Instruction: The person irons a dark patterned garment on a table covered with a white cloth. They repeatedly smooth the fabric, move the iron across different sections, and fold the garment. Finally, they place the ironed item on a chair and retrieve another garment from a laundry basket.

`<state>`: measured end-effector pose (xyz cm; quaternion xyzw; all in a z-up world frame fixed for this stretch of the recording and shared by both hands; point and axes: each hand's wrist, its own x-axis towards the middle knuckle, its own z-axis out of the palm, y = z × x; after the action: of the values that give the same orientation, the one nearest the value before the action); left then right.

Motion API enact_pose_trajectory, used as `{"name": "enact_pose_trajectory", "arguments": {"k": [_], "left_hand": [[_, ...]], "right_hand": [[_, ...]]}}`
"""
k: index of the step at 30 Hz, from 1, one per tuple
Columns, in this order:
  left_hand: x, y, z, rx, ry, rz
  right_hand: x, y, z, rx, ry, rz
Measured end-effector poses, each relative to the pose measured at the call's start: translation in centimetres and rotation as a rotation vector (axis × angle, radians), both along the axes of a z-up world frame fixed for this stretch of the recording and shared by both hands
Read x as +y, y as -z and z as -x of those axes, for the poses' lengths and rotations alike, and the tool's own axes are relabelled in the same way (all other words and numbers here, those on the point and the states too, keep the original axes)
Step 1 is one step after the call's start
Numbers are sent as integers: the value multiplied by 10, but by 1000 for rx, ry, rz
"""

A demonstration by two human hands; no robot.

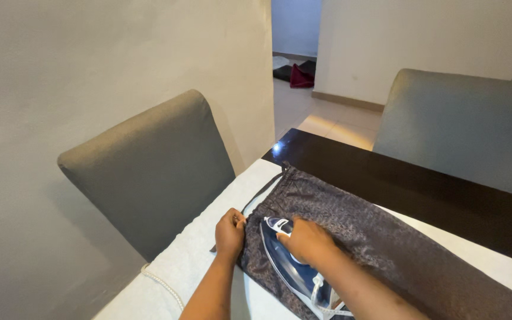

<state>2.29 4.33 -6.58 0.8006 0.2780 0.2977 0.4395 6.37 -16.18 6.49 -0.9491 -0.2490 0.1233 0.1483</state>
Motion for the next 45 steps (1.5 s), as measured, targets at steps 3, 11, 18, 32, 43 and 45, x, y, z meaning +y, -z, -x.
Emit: {"name": "enact_pose_trajectory", "arguments": {"k": [3, 11, 18, 32, 43, 45], "left_hand": [[-1, 7, -3, 2, -9, -125], [-2, 12, -6, 247, 28, -493], [-51, -12, -1, 340, -4, -644], [-112, 25, 30, 569, 467, -666], [-97, -42, 9, 526, 521, -638], [-85, -50, -3, 736, 533, -652]], "right_hand": [[-9, -7, 8, 263, 85, 14], [-66, -35, 35, 317, 93, 105], [-132, -22, 57, 236, 130, 32], [-219, -47, 73, 204, 259, 114], [-176, -49, -4, 299, 126, 77], [-166, -46, -29, 227, 10, 146]]}}
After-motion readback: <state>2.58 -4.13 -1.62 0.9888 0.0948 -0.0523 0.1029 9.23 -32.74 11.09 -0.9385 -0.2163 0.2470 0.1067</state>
